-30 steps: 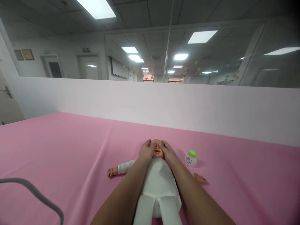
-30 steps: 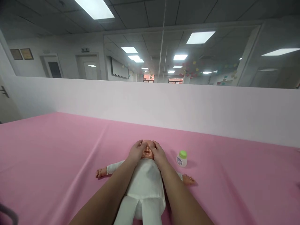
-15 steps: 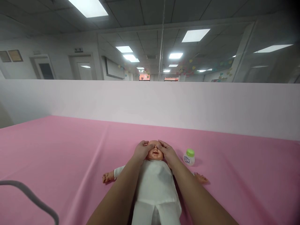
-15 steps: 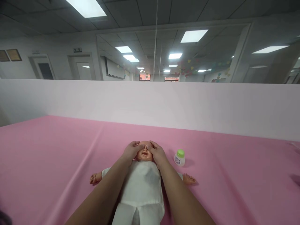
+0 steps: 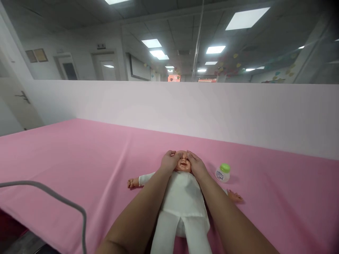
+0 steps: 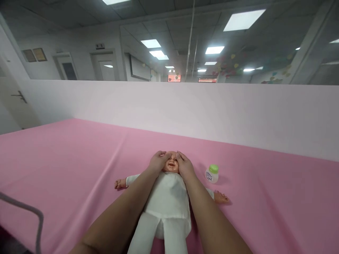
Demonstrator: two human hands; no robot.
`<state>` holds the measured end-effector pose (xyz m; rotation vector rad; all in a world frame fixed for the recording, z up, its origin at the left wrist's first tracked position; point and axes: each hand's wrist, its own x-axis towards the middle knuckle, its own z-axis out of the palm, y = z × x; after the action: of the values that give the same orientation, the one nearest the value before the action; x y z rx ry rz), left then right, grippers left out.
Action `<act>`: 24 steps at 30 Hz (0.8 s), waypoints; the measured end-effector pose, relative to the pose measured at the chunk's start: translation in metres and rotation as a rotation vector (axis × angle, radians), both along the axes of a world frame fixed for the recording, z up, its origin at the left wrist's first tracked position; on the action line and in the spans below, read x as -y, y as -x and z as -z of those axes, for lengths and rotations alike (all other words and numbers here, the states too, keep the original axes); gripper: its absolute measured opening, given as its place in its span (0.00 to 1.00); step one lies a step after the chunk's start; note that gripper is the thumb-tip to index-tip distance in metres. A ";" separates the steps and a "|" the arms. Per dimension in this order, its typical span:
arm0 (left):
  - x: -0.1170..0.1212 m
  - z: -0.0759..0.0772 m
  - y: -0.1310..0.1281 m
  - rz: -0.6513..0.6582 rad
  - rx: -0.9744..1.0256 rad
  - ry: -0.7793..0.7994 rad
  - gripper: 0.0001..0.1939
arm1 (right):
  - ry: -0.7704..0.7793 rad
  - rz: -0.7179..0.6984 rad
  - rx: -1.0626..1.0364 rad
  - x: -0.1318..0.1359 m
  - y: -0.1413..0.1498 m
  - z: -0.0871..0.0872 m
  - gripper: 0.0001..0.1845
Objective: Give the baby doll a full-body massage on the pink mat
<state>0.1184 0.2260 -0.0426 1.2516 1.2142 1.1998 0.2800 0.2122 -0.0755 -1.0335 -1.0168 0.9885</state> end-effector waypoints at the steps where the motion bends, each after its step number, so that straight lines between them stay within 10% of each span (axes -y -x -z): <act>1: 0.000 0.001 0.000 -0.001 0.019 0.000 0.23 | 0.008 -0.006 -0.009 -0.001 0.000 0.001 0.30; 24: 0.009 -0.008 0.019 0.212 0.149 0.061 0.33 | 0.082 -0.148 -0.180 0.027 -0.002 -0.025 0.40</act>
<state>0.0991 0.2169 -0.0347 1.1912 0.9768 1.0726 0.2823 0.1850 -0.0506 -0.9273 -0.9195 1.2312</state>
